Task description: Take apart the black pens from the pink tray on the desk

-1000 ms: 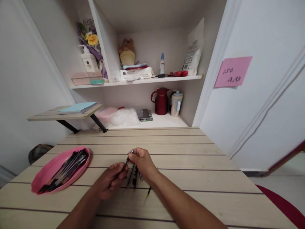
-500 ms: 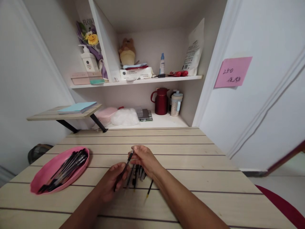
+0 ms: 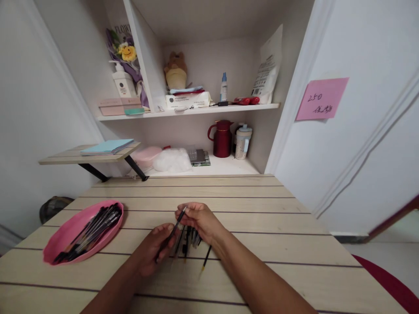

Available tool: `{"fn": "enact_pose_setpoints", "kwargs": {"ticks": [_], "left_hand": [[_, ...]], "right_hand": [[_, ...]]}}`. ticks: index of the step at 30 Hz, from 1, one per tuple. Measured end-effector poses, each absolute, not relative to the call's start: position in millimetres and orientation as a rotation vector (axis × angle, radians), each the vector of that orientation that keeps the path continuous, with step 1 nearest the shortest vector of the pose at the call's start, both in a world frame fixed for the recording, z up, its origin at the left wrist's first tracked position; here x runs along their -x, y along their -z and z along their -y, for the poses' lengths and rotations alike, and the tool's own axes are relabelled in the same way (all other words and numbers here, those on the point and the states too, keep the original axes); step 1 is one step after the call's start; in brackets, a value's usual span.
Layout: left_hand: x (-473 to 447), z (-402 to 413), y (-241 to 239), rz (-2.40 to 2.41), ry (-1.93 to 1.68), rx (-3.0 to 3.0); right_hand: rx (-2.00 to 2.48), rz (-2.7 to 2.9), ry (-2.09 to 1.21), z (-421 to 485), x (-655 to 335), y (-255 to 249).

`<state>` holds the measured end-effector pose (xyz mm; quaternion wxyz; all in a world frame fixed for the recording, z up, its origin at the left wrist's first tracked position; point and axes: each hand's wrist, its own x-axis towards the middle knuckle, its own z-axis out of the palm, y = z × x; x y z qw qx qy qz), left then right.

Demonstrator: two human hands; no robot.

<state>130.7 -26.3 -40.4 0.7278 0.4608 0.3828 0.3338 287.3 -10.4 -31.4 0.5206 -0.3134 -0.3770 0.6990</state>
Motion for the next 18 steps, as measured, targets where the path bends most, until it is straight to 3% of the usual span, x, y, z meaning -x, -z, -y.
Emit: {"fn": "enact_pose_setpoints", "kwargs": {"ticks": [6,12,18], "left_hand": [[-130,26,43,-0.838,-0.728,-1.001],[-126,26,42,-0.785,-0.629,-0.916],[-119,21,39,-0.847,-0.655,-0.974]], "right_hand": [[0.925,0.835,-1.592,7,-287,37],[0.714,0.793,-1.618,5,-292,31],[0.921,0.715,-1.292,-8,-301,38]]}}
